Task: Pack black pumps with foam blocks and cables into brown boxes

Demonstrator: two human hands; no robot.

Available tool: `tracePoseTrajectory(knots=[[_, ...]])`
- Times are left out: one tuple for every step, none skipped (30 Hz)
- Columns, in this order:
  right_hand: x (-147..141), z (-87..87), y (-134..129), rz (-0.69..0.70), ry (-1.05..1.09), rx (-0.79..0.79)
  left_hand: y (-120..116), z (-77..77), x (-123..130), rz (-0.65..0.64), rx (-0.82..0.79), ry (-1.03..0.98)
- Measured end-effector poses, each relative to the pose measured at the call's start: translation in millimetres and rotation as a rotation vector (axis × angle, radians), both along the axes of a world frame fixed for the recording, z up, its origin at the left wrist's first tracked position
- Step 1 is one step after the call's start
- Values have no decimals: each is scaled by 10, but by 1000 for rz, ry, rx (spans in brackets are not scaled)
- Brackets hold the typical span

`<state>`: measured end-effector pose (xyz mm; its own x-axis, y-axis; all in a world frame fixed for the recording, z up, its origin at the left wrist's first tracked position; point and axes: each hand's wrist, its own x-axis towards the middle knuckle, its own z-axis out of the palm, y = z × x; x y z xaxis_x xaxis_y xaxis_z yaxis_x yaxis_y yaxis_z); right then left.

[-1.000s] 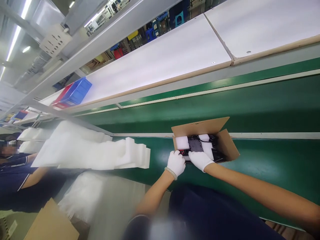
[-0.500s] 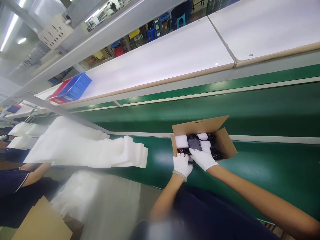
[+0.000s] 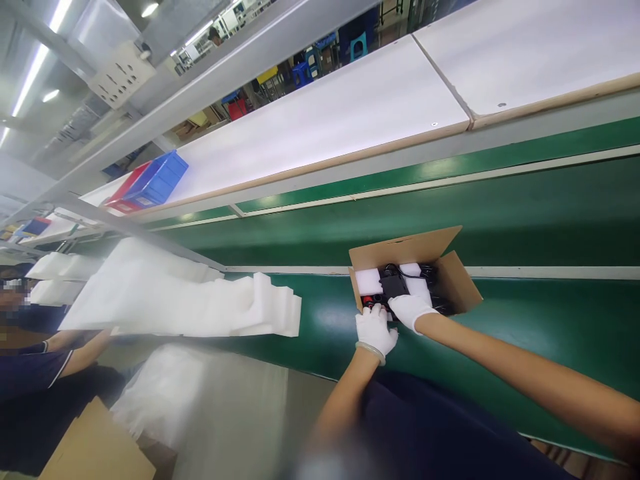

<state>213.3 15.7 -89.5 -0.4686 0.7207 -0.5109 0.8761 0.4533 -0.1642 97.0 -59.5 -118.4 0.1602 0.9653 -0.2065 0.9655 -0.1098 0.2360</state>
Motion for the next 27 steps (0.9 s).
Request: tracePoseTrajectory(knots=[[48, 20, -7, -3, -6, 27, 35, -11, 24, 9, -6, 11], [72, 28, -11, -6, -20, 48, 65, -23, 47, 16, -10, 18], [73, 24, -10, -10, -33, 57, 83, -35, 65, 22, -11, 21], [51, 9, -3, -11, -44, 53, 85, -43, 74, 26, -8, 16], [12, -13, 10, -10, -50, 40, 67, -47, 72, 29, 6, 1], [-34, -36, 28, -8, -51, 22, 27, -44, 53, 27, 39, -29], [-79, -55, 48, -7, -47, 9, -31, -35, 16, 10, 91, -72], [-113, -65, 68, -5, -43, -2, -103, -19, -41, -18, 158, -124], [-128, -64, 83, -2, -37, -10, -179, 0, -117, -50, 230, -177], [-122, -52, 93, 3, -32, -17, -248, 21, -208, -64, 306, -223], [-93, -30, 95, 10, -28, -27, -300, 38, -308, -53, 380, -258], [-45, -4, 92, 23, -23, -41, -325, 49, -411, -19, 443, -281], [17, 21, 86, 32, -12, -34, -315, 51, -509, 23, 492, -294], [87, 36, 80, 35, 8, 13, -268, 44, -596, 53, 523, -304], [159, 34, 80, 38, 42, 96, -185, 30, -666, 51, 536, -315], [225, 10, 88, 44, 86, 202, -72, 11, -713, 17, 532, -326], [284, -39, 106, 50, 131, 308, 63, -7, -736, -42, 513, -334], [332, -111, 134, 55, 167, 392, 211, -23, -731, -109, 487, -333], [370, -199, 172, 60, 190, 432, 362, -34, -700, -179, 457, -322], [397, -295, 216, 64, 201, 423, 505, -39, -644, -247, 424, -297], [416, -387, 263, 59, 205, 394, 635, -38, -570, -318, 389, -261], [427, -463, 310, 50, 206, 362, 744, -33, -484, -401, 351, -217], [435, -515, 354, 44, 208, 333, 831, -28, -394, -483, 316, -172], [441, -534, 389, 41, 209, 309, 895, -25, -306, -551, 290, -131], [449, -517, 412, 42, 210, 287, 939, -25, -228, -595, 277, -97], [464, -463, 420, 44, 212, 271, 965, -31, -164, -618, 272, -70], [490, -376, 410, 50, 220, 256, 980, -41, -115, -621, 273, -50]])
